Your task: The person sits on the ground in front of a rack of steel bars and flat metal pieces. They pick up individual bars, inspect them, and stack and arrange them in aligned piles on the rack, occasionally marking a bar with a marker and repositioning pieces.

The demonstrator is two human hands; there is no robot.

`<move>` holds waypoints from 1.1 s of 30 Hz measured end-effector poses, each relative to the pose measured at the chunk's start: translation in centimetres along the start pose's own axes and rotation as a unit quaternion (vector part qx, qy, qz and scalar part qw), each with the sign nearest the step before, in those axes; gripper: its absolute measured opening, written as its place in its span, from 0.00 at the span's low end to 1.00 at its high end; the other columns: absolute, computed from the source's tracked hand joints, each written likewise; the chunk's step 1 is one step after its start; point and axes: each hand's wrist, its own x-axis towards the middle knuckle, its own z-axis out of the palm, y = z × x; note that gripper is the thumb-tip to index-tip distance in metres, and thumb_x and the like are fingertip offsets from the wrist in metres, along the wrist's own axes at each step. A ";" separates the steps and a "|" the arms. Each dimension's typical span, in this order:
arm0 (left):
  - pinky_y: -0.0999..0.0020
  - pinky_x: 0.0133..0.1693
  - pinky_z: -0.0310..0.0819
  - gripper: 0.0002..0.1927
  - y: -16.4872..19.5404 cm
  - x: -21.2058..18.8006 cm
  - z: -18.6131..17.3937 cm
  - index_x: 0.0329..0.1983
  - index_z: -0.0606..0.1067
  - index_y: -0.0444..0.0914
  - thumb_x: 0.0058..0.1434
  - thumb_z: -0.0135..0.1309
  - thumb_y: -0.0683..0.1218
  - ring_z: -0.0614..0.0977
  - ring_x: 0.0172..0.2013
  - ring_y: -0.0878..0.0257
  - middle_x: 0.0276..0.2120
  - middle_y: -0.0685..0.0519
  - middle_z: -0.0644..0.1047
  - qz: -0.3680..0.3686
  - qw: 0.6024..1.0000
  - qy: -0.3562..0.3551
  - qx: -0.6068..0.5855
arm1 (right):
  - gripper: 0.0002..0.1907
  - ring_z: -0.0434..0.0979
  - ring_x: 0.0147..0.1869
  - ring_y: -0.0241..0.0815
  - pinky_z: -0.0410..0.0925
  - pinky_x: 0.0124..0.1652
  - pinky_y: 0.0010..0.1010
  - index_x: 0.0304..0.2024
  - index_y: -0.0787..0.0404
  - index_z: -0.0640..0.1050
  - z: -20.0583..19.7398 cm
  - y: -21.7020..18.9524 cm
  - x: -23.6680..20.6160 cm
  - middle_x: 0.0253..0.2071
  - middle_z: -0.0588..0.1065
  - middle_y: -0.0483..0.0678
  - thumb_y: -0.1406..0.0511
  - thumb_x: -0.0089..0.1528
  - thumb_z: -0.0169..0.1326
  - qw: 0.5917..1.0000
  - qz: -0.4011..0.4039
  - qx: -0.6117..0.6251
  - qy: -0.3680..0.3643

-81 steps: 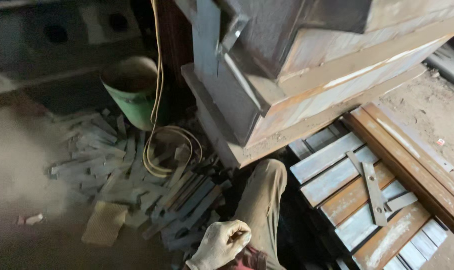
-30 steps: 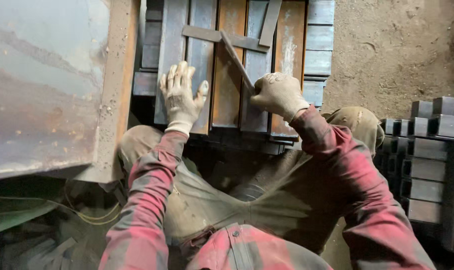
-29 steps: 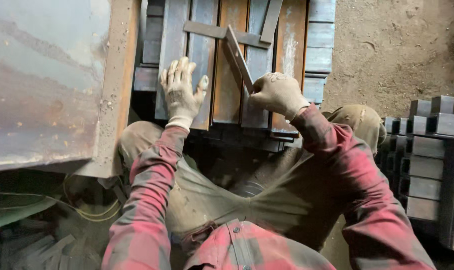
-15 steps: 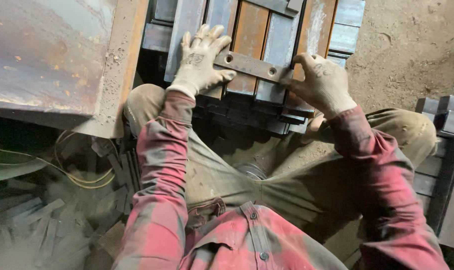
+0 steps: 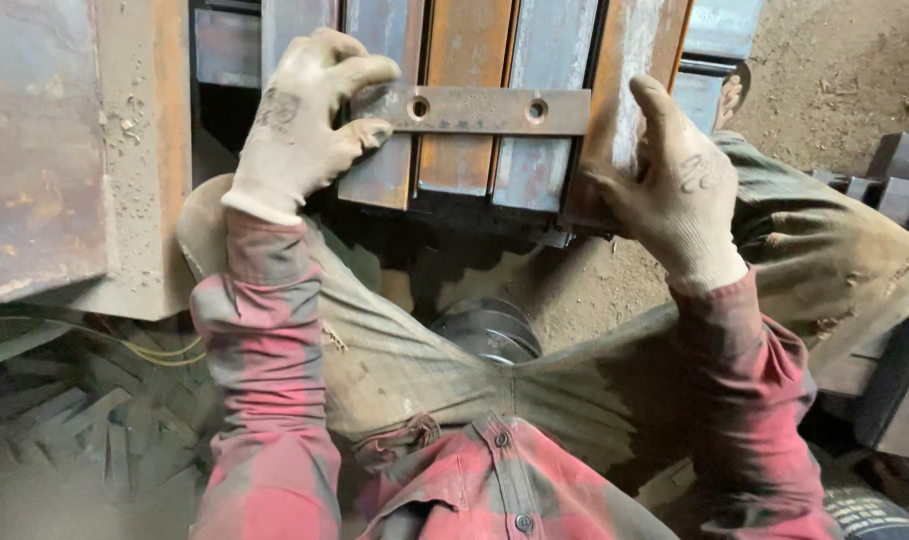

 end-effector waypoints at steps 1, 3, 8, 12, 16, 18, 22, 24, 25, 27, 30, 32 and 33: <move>0.56 0.52 0.71 0.30 -0.9 -0.1 -0.1 0.61 0.74 0.42 0.58 0.72 0.51 0.73 0.52 0.47 0.52 0.43 0.74 0.006 0.998 0.055 0.008 | 0.39 0.77 0.38 0.47 0.71 0.36 0.34 0.65 0.71 0.68 0.0 0.2 0.0 0.40 0.77 0.57 0.57 0.59 0.68 0.999 -0.030 -0.014 0.025; 0.55 0.57 0.69 0.30 -2.9 -1.1 -0.6 0.65 0.69 0.39 0.64 0.66 0.50 0.74 0.56 0.48 0.57 0.41 0.73 -0.022 0.989 0.144 -0.007 | 0.33 0.75 0.36 0.39 0.69 0.37 0.31 0.69 0.66 0.67 0.4 0.5 -0.5 0.35 0.75 0.52 0.57 0.68 0.63 0.977 0.177 0.115 0.011; 0.53 0.57 0.73 0.25 -5.4 -2.4 1.6 0.61 0.68 0.30 0.77 0.58 0.55 0.78 0.57 0.46 0.57 0.40 0.74 -0.187 0.968 0.161 0.035 | 0.24 0.75 0.44 0.28 0.71 0.44 0.22 0.69 0.67 0.68 2.7 1.6 -1.2 0.45 0.77 0.42 0.59 0.76 0.53 0.932 0.252 0.258 0.040; 0.50 0.46 0.74 0.29 -5.0 -2.4 2.6 0.50 0.72 0.32 0.71 0.62 0.63 0.79 0.46 0.42 0.47 0.38 0.74 -0.308 0.943 0.077 0.097 | 0.23 0.70 0.35 0.27 0.67 0.36 0.21 0.71 0.66 0.69 4.5 1.8 -1.5 0.38 0.75 0.41 0.62 0.76 0.48 0.897 0.251 0.360 0.054; 0.49 0.40 0.75 0.33 -3.8 -1.5 2.7 0.46 0.73 0.32 0.62 0.66 0.66 0.81 0.41 0.43 0.44 0.39 0.75 -0.301 0.939 0.112 0.123 | 0.23 0.67 0.32 0.25 0.65 0.34 0.20 0.72 0.65 0.70 5.4 2.0 -1.8 0.37 0.74 0.42 0.62 0.76 0.48 0.877 0.277 0.387 0.062; 0.49 0.39 0.76 0.33 -3.6 -1.1 2.7 0.44 0.73 0.33 0.60 0.67 0.67 0.81 0.40 0.44 0.44 0.40 0.76 -0.302 0.936 0.116 0.139 | 0.23 0.69 0.36 0.26 0.67 0.39 0.21 0.72 0.66 0.70 5.5 2.2 -2.0 0.41 0.76 0.43 0.62 0.78 0.49 0.889 0.259 0.372 0.064; 0.50 0.40 0.77 0.33 -3.5 -0.6 2.5 0.43 0.73 0.33 0.60 0.66 0.67 0.82 0.39 0.45 0.43 0.41 0.76 -0.307 0.933 0.124 0.141 | 0.21 0.77 0.54 0.32 0.73 0.56 0.24 0.70 0.69 0.69 5.6 2.3 -2.2 0.55 0.79 0.48 0.64 0.79 0.52 0.926 0.186 0.321 0.064; 0.50 0.41 0.77 0.34 -3.0 -0.7 2.2 0.46 0.73 0.32 0.61 0.66 0.67 0.82 0.40 0.45 0.44 0.41 0.76 -0.297 0.938 0.126 0.123 | 0.21 0.78 0.57 0.34 0.73 0.59 0.27 0.70 0.69 0.69 5.4 2.1 -2.0 0.57 0.80 0.50 0.64 0.78 0.54 0.931 0.180 0.312 0.063; 0.50 0.42 0.77 0.36 -2.6 -0.8 2.0 0.49 0.73 0.32 0.62 0.66 0.68 0.81 0.42 0.44 0.45 0.40 0.75 -0.288 0.943 0.125 0.109 | 0.22 0.79 0.58 0.36 0.73 0.60 0.28 0.70 0.70 0.69 5.2 1.9 -1.9 0.58 0.80 0.51 0.65 0.78 0.55 0.933 0.178 0.306 0.065; 0.49 0.46 0.74 0.36 -1.5 -1.1 1.5 0.57 0.71 0.32 0.62 0.65 0.65 0.78 0.47 0.43 0.49 0.40 0.73 -0.236 0.960 0.142 0.045 | 0.23 0.80 0.54 0.34 0.74 0.57 0.27 0.69 0.67 0.70 4.4 1.3 -1.4 0.55 0.80 0.49 0.64 0.74 0.56 0.937 0.199 0.283 0.045; 0.45 0.55 0.66 0.36 0.4 -1.7 0.8 0.64 0.71 0.37 0.60 0.66 0.60 0.71 0.56 0.42 0.55 0.40 0.69 -0.084 0.984 0.160 0.001 | 0.24 0.77 0.40 0.37 0.73 0.43 0.29 0.65 0.65 0.72 2.6 0.8 -0.1 0.51 0.81 0.50 0.65 0.70 0.61 0.971 0.154 0.161 0.087; 0.42 0.59 0.59 0.35 1.1 -2.3 0.2 0.63 0.75 0.43 0.57 0.71 0.62 0.66 0.60 0.41 0.58 0.41 0.70 0.025 0.989 0.091 0.111 | 0.25 0.76 0.36 0.40 0.72 0.38 0.31 0.64 0.65 0.72 1.7 0.2 0.3 0.51 0.80 0.52 0.66 0.67 0.64 0.992 0.057 0.092 0.064; 0.43 0.62 0.59 0.31 1.3 -2.2 0.4 0.61 0.76 0.45 0.57 0.70 0.59 0.66 0.62 0.44 0.59 0.45 0.71 0.017 0.992 0.072 0.104 | 0.26 0.77 0.38 0.42 0.73 0.40 0.31 0.64 0.66 0.72 1.4 0.1 0.9 0.53 0.79 0.53 0.67 0.66 0.65 0.997 -0.017 0.073 0.030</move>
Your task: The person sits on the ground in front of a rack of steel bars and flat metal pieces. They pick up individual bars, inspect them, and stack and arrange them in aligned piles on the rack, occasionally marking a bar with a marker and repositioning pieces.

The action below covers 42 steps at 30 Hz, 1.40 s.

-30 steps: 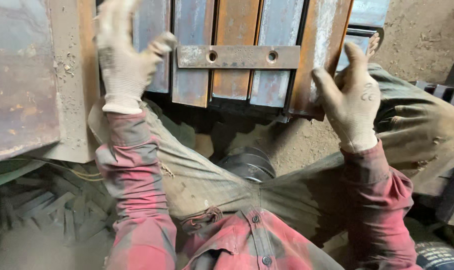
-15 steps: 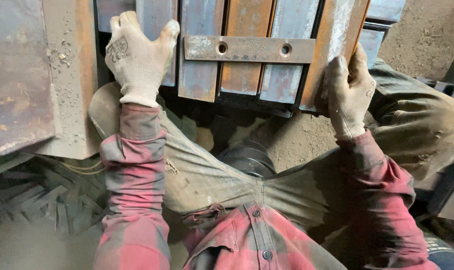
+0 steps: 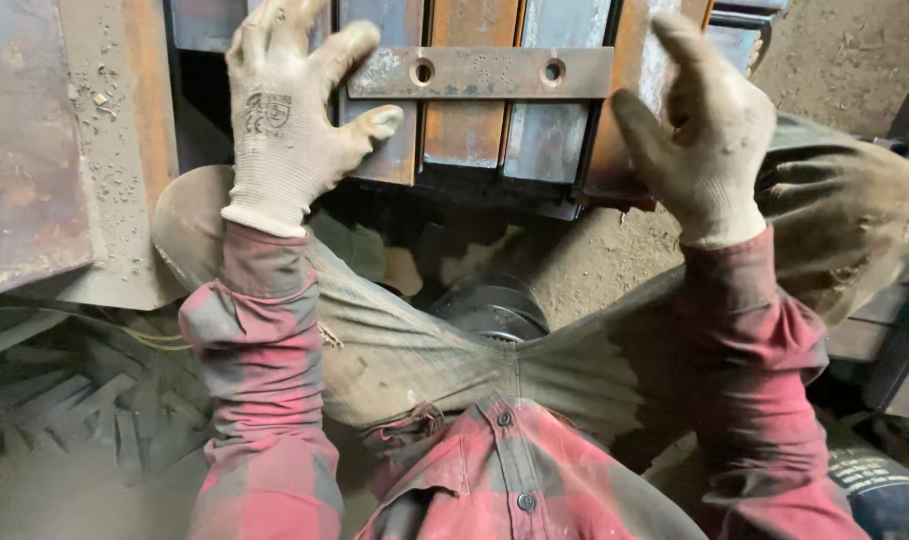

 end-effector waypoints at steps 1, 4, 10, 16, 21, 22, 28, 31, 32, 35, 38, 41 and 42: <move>0.44 0.66 0.58 0.28 0.2 -0.1 0.1 0.59 0.77 0.47 0.56 0.68 0.56 0.67 0.65 0.47 0.60 0.49 0.71 -0.006 1.000 -0.017 -0.008 | 0.28 0.78 0.40 0.44 0.73 0.42 0.32 0.64 0.67 0.72 -0.3 -0.1 0.4 0.55 0.78 0.54 0.67 0.65 0.66 0.996 -0.073 -0.018 -0.038; 0.46 0.65 0.57 0.24 -0.7 0.7 0.6 0.55 0.79 0.50 0.54 0.66 0.56 0.68 0.63 0.49 0.57 0.52 0.72 0.003 0.999 -0.032 0.003 | 0.26 0.79 0.47 0.51 0.70 0.41 0.38 0.61 0.58 0.75 0.1 -0.9 0.5 0.44 0.77 0.49 0.61 0.65 0.70 0.988 -0.045 -0.145 -0.042; 0.46 0.61 0.56 0.25 -1.6 1.0 1.2 0.56 0.80 0.50 0.56 0.69 0.58 0.69 0.59 0.47 0.52 0.48 0.71 0.023 0.999 -0.023 0.004 | 0.24 0.78 0.45 0.50 0.70 0.41 0.37 0.58 0.58 0.74 0.1 -1.3 -0.5 0.42 0.76 0.50 0.62 0.64 0.69 0.990 -0.075 -0.122 -0.009; 0.46 0.63 0.57 0.30 -2.5 0.1 0.6 0.61 0.76 0.43 0.56 0.69 0.53 0.70 0.61 0.45 0.54 0.46 0.72 0.009 0.997 -0.038 -0.062 | 0.34 0.68 0.32 0.41 0.67 0.35 0.31 0.66 0.65 0.73 -0.9 -0.7 0.0 0.32 0.67 0.50 0.63 0.61 0.73 0.998 -0.004 0.016 -0.058; 0.47 0.65 0.57 0.27 -2.9 0.1 0.3 0.60 0.77 0.44 0.58 0.69 0.52 0.71 0.61 0.48 0.54 0.49 0.73 0.003 0.997 -0.049 -0.054 | 0.22 0.70 0.33 0.34 0.67 0.36 0.28 0.63 0.60 0.77 -0.8 -0.5 -0.2 0.36 0.72 0.47 0.66 0.70 0.70 0.995 0.016 0.020 -0.092; 0.47 0.65 0.57 0.26 -2.9 0.2 0.2 0.60 0.77 0.44 0.59 0.70 0.52 0.71 0.61 0.48 0.55 0.49 0.73 0.001 0.997 -0.052 -0.056 | 0.21 0.70 0.33 0.33 0.67 0.36 0.27 0.63 0.60 0.78 -0.7 -0.5 -0.3 0.35 0.71 0.46 0.65 0.71 0.70 0.995 0.022 0.019 -0.091; 0.47 0.61 0.60 0.33 -2.3 0.7 -0.4 0.66 0.72 0.41 0.60 0.69 0.53 0.72 0.59 0.46 0.58 0.44 0.74 0.033 0.999 -0.022 -0.036 | 0.36 0.71 0.38 0.35 0.69 0.41 0.29 0.69 0.65 0.70 -1.1 0.3 -0.4 0.34 0.69 0.47 0.65 0.64 0.72 0.992 0.019 0.061 -0.105; 0.58 0.50 0.73 0.27 -2.8 0.6 0.3 0.62 0.70 0.41 0.64 0.59 0.56 0.80 0.46 0.59 0.50 0.51 0.78 -0.170 0.905 0.016 -0.390 | 0.38 0.70 0.38 0.37 0.69 0.40 0.30 0.72 0.65 0.68 -1.5 0.4 -0.2 0.36 0.69 0.49 0.69 0.62 0.69 0.990 0.022 0.087 -0.104; 0.63 0.46 0.79 0.24 -3.2 0.5 0.6 0.60 0.69 0.42 0.67 0.54 0.58 0.84 0.41 0.65 0.47 0.56 0.80 -0.270 0.789 0.021 -0.552 | 0.36 0.70 0.37 0.36 0.69 0.39 0.30 0.71 0.64 0.69 -1.5 0.2 -0.2 0.35 0.68 0.49 0.68 0.63 0.69 0.990 0.044 0.093 -0.100; 0.68 0.48 0.76 0.16 -4.6 -0.2 1.4 0.59 0.73 0.32 0.83 0.51 0.51 0.81 0.45 0.67 0.49 0.49 0.79 -0.137 0.866 0.098 -0.470 | 0.29 0.70 0.34 0.35 0.67 0.36 0.29 0.70 0.61 0.72 -0.9 -0.8 0.4 0.33 0.69 0.47 0.66 0.69 0.67 0.989 0.089 0.089 -0.075; 0.69 0.42 0.71 0.13 -4.9 -0.5 1.8 0.49 0.76 0.32 0.81 0.51 0.49 0.74 0.36 0.67 0.39 0.50 0.77 -0.150 0.907 0.110 -0.377 | 0.23 0.72 0.32 0.38 0.67 0.34 0.30 0.65 0.61 0.75 -0.1 -2.2 1.3 0.36 0.73 0.48 0.62 0.70 0.67 0.998 0.033 0.015 -0.042; 0.71 0.44 0.73 0.14 -3.6 0.3 1.3 0.45 0.74 0.33 0.77 0.52 0.50 0.76 0.38 0.66 0.38 0.50 0.78 -0.131 0.919 0.120 -0.352 | 0.27 0.75 0.36 0.46 0.69 0.36 0.36 0.57 0.64 0.76 0.8 -3.5 2.1 0.38 0.75 0.52 0.58 0.63 0.71 0.991 -0.078 -0.100 -0.045; 0.70 0.46 0.74 0.15 -3.0 0.8 1.0 0.47 0.74 0.34 0.75 0.55 0.52 0.77 0.40 0.66 0.40 0.51 0.77 -0.133 0.929 0.105 -0.329 | 0.29 0.77 0.38 0.50 0.70 0.36 0.39 0.56 0.64 0.77 0.9 -3.7 2.3 0.37 0.75 0.53 0.56 0.59 0.71 0.986 -0.077 -0.135 -0.057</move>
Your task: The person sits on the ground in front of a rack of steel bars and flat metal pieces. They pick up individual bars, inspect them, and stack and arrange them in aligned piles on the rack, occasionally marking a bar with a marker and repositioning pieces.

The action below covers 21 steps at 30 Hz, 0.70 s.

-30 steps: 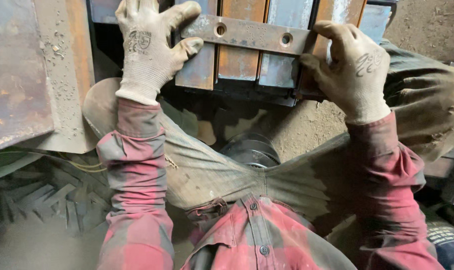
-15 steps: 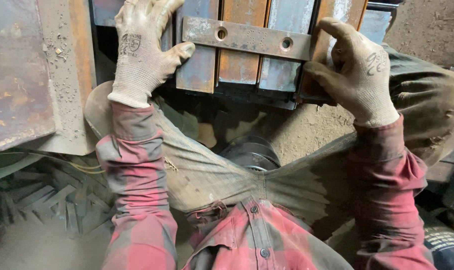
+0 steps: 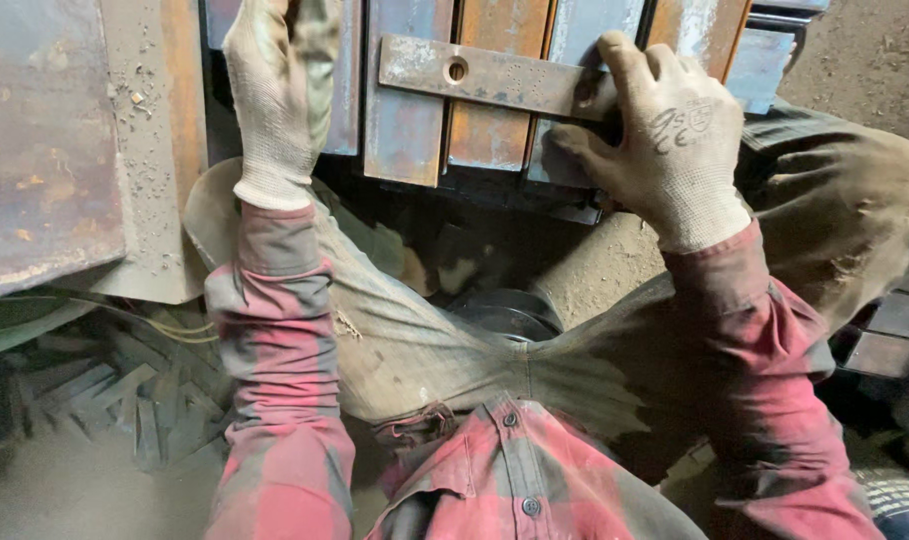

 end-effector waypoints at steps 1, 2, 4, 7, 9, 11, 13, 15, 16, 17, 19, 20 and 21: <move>0.69 0.48 0.74 0.17 0.9 0.2 0.3 0.49 0.74 0.35 0.73 0.58 0.54 0.78 0.42 0.65 0.42 0.51 0.77 -0.003 1.000 -0.012 0.026 | 0.32 0.78 0.39 0.54 0.70 0.36 0.42 0.54 0.64 0.78 -0.1 0.0 0.2 0.36 0.75 0.54 0.53 0.55 0.71 0.999 0.003 -0.034 -0.015; 0.67 0.50 0.74 0.20 1.9 0.4 0.8 0.50 0.74 0.36 0.71 0.61 0.56 0.79 0.44 0.65 0.44 0.52 0.77 -0.007 0.998 -0.023 0.052 | 0.28 0.78 0.43 0.54 0.70 0.39 0.42 0.53 0.62 0.78 -0.2 0.0 0.3 0.38 0.75 0.53 0.55 0.57 0.71 1.000 0.005 -0.017 -0.011; 0.50 0.54 0.63 0.32 3.3 0.5 2.0 0.59 0.76 0.34 0.60 0.68 0.58 0.73 0.54 0.49 0.55 0.47 0.74 0.200 0.934 -0.082 0.286 | 0.21 0.78 0.49 0.53 0.70 0.45 0.41 0.51 0.58 0.78 -0.3 0.4 0.4 0.42 0.76 0.51 0.58 0.62 0.70 1.000 0.002 0.012 0.001; 0.43 0.59 0.54 0.34 3.9 0.5 3.6 0.60 0.77 0.43 0.53 0.70 0.59 0.67 0.58 0.46 0.58 0.51 0.70 0.185 0.909 -0.142 0.347 | 0.20 0.79 0.49 0.50 0.71 0.46 0.39 0.46 0.60 0.78 0.1 0.9 0.1 0.41 0.78 0.49 0.58 0.60 0.72 0.998 -0.001 0.055 0.022; 0.44 0.56 0.60 0.25 3.2 0.6 4.0 0.48 0.78 0.43 0.51 0.71 0.57 0.73 0.54 0.48 0.51 0.51 0.75 0.189 0.914 -0.144 0.327 | 0.17 0.80 0.44 0.45 0.71 0.42 0.34 0.43 0.60 0.79 0.4 1.1 -0.3 0.41 0.78 0.48 0.60 0.61 0.72 0.996 0.033 0.080 0.031; 0.50 0.52 0.68 0.18 2.4 0.3 4.0 0.42 0.79 0.42 0.55 0.70 0.54 0.77 0.49 0.52 0.45 0.52 0.78 0.139 0.940 -0.169 0.262 | 0.14 0.79 0.39 0.39 0.70 0.39 0.30 0.42 0.61 0.81 0.6 1.3 -1.1 0.39 0.78 0.47 0.60 0.64 0.71 0.992 0.068 0.106 0.015; 0.59 0.48 0.76 0.10 2.2 0.1 3.5 0.43 0.80 0.41 0.66 0.67 0.50 0.81 0.42 0.59 0.38 0.53 0.80 0.047 0.969 -0.197 0.142 | 0.14 0.76 0.35 0.34 0.67 0.35 0.26 0.42 0.61 0.82 0.0 2.1 -1.8 0.35 0.78 0.44 0.58 0.68 0.68 0.988 0.097 0.119 -0.012; 0.66 0.40 0.76 0.11 2.7 -0.2 2.9 0.42 0.81 0.38 0.66 0.68 0.49 0.81 0.35 0.65 0.33 0.54 0.80 0.025 0.981 -0.182 0.068 | 0.12 0.74 0.36 0.27 0.67 0.36 0.21 0.47 0.60 0.82 -0.9 2.8 -2.7 0.36 0.78 0.39 0.58 0.71 0.61 0.924 0.211 0.317 -0.032; 0.69 0.36 0.76 0.11 3.2 -0.2 2.6 0.41 0.81 0.36 0.66 0.68 0.48 0.80 0.31 0.68 0.30 0.54 0.81 0.018 0.984 -0.174 0.030 | 0.12 0.73 0.36 0.24 0.67 0.36 0.18 0.49 0.59 0.83 -1.4 3.0 -3.1 0.36 0.78 0.36 0.58 0.73 0.58 0.873 0.262 0.410 -0.039; 0.71 0.37 0.77 0.10 3.8 -0.1 2.4 0.41 0.81 0.36 0.67 0.67 0.48 0.81 0.33 0.70 0.31 0.54 0.81 0.016 0.983 -0.183 -0.001 | 0.13 0.72 0.39 0.24 0.66 0.38 0.18 0.51 0.61 0.82 -1.8 3.1 -3.4 0.38 0.78 0.36 0.59 0.73 0.57 0.863 0.250 0.437 -0.033; 0.74 0.40 0.79 0.10 5.0 0.1 2.2 0.42 0.81 0.35 0.69 0.65 0.47 0.81 0.35 0.73 0.33 0.55 0.82 0.005 0.978 -0.201 -0.062 | 0.14 0.70 0.43 0.23 0.64 0.42 0.17 0.54 0.65 0.81 -2.2 2.4 -3.9 0.41 0.77 0.35 0.61 0.75 0.55 0.840 0.227 0.493 -0.027; 0.74 0.40 0.79 0.09 5.6 0.0 2.7 0.42 0.80 0.34 0.69 0.65 0.46 0.81 0.36 0.73 0.34 0.55 0.82 -0.008 0.975 -0.187 -0.118 | 0.13 0.69 0.40 0.23 0.64 0.39 0.17 0.55 0.62 0.80 -2.1 1.8 -4.0 0.39 0.75 0.34 0.61 0.72 0.55 0.812 0.249 0.527 -0.041; 0.74 0.41 0.79 0.09 6.1 -0.2 3.3 0.42 0.80 0.33 0.69 0.65 0.45 0.80 0.36 0.73 0.34 0.55 0.81 -0.022 0.970 -0.172 -0.171 | 0.14 0.67 0.36 0.23 0.63 0.36 0.17 0.56 0.58 0.79 -1.7 0.9 -3.9 0.37 0.74 0.33 0.62 0.69 0.55 0.781 0.268 0.561 -0.055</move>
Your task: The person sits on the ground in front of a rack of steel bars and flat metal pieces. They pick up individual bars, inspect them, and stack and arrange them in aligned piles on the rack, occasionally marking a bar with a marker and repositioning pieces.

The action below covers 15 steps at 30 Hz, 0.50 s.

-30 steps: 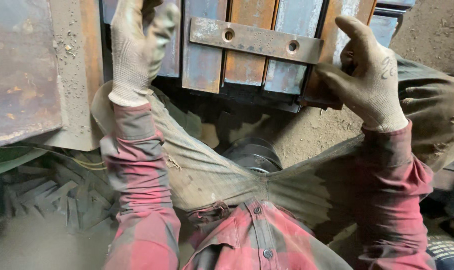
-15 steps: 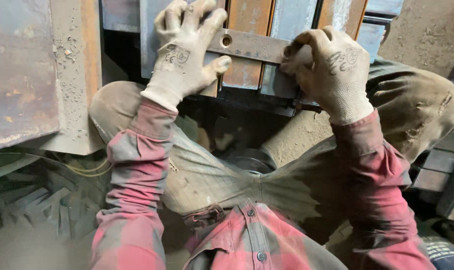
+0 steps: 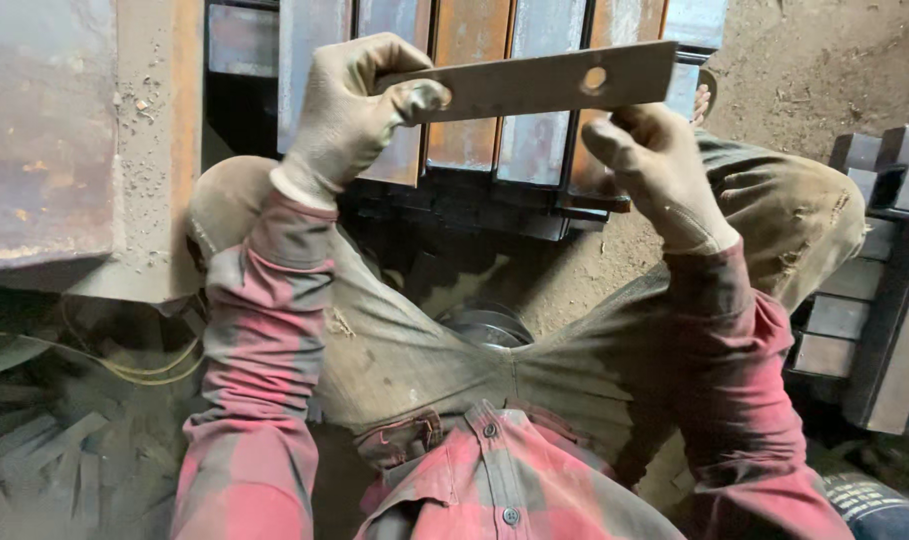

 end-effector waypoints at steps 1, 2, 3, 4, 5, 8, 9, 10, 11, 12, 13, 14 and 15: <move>0.75 0.41 0.79 0.10 0.2 0.0 1.0 0.43 0.79 0.32 0.69 0.66 0.44 0.80 0.37 0.73 0.35 0.56 0.81 -0.001 0.998 0.014 -0.053 | 0.17 0.65 0.33 0.23 0.62 0.33 0.17 0.58 0.55 0.78 0.9 0.1 -0.1 0.34 0.72 0.32 0.63 0.67 0.54 0.999 0.029 0.043 -0.012; 0.75 0.38 0.79 0.08 0.2 -0.2 2.3 0.43 0.78 0.33 0.69 0.63 0.43 0.79 0.34 0.74 0.33 0.57 0.81 -0.035 0.996 0.006 -0.077 | 0.12 0.64 0.33 0.24 0.61 0.33 0.18 0.54 0.57 0.77 1.9 0.3 -0.2 0.33 0.70 0.32 0.62 0.69 0.54 0.994 -0.002 0.107 -0.023; 0.75 0.34 0.79 0.07 0.1 -0.2 3.6 0.43 0.78 0.34 0.68 0.61 0.43 0.79 0.31 0.74 0.32 0.58 0.80 -0.065 0.993 -0.005 -0.099 | 0.09 0.62 0.33 0.24 0.60 0.33 0.19 0.51 0.59 0.77 2.8 0.5 -0.1 0.32 0.68 0.33 0.62 0.72 0.54 0.984 -0.036 0.171 -0.034; 0.75 0.33 0.78 0.08 0.1 -0.4 4.6 0.44 0.78 0.35 0.67 0.60 0.44 0.79 0.30 0.74 0.32 0.57 0.81 -0.103 0.986 -0.077 -0.109 | 0.08 0.61 0.32 0.24 0.59 0.33 0.19 0.47 0.61 0.76 3.2 0.5 0.0 0.30 0.66 0.33 0.62 0.74 0.54 0.969 -0.069 0.233 -0.047; 0.75 0.32 0.78 0.09 0.1 -0.8 5.6 0.46 0.79 0.36 0.66 0.59 0.45 0.80 0.29 0.74 0.31 0.57 0.81 -0.146 0.971 -0.148 -0.121 | 0.10 0.61 0.31 0.25 0.58 0.31 0.20 0.43 0.61 0.76 3.1 0.4 0.0 0.29 0.67 0.35 0.60 0.74 0.53 0.972 -0.056 0.226 -0.035; 0.72 0.41 0.78 0.12 0.4 -1.1 7.1 0.53 0.80 0.35 0.70 0.62 0.46 0.81 0.39 0.68 0.37 0.50 0.84 0.014 0.970 -0.241 -0.016 | 0.15 0.61 0.28 0.26 0.57 0.28 0.20 0.37 0.61 0.75 1.6 -0.2 0.0 0.27 0.69 0.37 0.57 0.73 0.53 0.984 -0.008 0.178 -0.023; 0.70 0.42 0.78 0.14 0.6 -0.9 7.0 0.55 0.78 0.35 0.70 0.61 0.46 0.81 0.41 0.64 0.40 0.47 0.84 0.065 0.970 -0.234 -0.015 | 0.15 0.62 0.28 0.26 0.57 0.28 0.20 0.37 0.61 0.75 0.9 -0.5 -0.1 0.28 0.69 0.37 0.57 0.72 0.54 0.988 0.026 0.146 -0.035; 0.67 0.43 0.77 0.15 0.9 -0.7 6.8 0.57 0.76 0.35 0.70 0.60 0.45 0.82 0.44 0.60 0.43 0.45 0.83 0.113 0.967 -0.228 -0.015 | 0.14 0.62 0.28 0.26 0.58 0.28 0.20 0.37 0.61 0.75 0.4 -0.7 -0.3 0.28 0.70 0.37 0.57 0.70 0.54 0.990 0.062 0.114 -0.048; 0.71 0.39 0.76 0.20 1.1 -0.4 6.2 0.60 0.74 0.37 0.67 0.61 0.46 0.81 0.41 0.64 0.44 0.46 0.83 0.063 0.958 -0.227 -0.161 | 0.15 0.65 0.29 0.27 0.61 0.29 0.21 0.37 0.62 0.75 0.0 -0.8 -0.5 0.28 0.71 0.38 0.57 0.70 0.55 0.986 0.061 0.107 -0.113; 0.75 0.35 0.75 0.24 1.2 0.1 5.5 0.63 0.73 0.39 0.64 0.61 0.46 0.80 0.37 0.67 0.45 0.46 0.83 0.009 0.928 -0.217 -0.304 | 0.16 0.67 0.29 0.28 0.64 0.31 0.22 0.37 0.64 0.76 -0.2 -0.9 -0.7 0.28 0.72 0.39 0.57 0.69 0.55 0.977 0.062 0.100 -0.179; 0.79 0.32 0.73 0.29 1.4 0.1 4.9 0.67 0.71 0.40 0.62 0.62 0.47 0.79 0.34 0.71 0.46 0.47 0.82 -0.048 0.876 -0.199 -0.438 | 0.17 0.70 0.30 0.30 0.67 0.32 0.24 0.36 0.65 0.77 -0.1 -0.8 -0.8 0.28 0.73 0.40 0.57 0.69 0.56 0.963 0.062 0.096 -0.246; 0.73 0.34 0.77 0.28 1.5 -0.2 4.5 0.65 0.71 0.38 0.64 0.56 0.53 0.82 0.37 0.67 0.46 0.47 0.82 -0.062 0.890 -0.180 -0.414 | 0.17 0.70 0.29 0.29 0.67 0.31 0.24 0.37 0.66 0.78 0.3 -0.7 -0.9 0.28 0.73 0.40 0.57 0.68 0.56 0.964 0.081 0.078 -0.239; 0.68 0.36 0.81 0.29 1.5 -0.5 4.0 0.64 0.71 0.36 0.67 0.51 0.59 0.86 0.40 0.64 0.46 0.47 0.82 -0.075 0.904 -0.163 -0.388 | 0.17 0.70 0.29 0.29 0.67 0.30 0.23 0.38 0.66 0.79 0.7 -0.6 -1.0 0.27 0.74 0.41 0.56 0.67 0.56 0.966 0.099 0.059 -0.231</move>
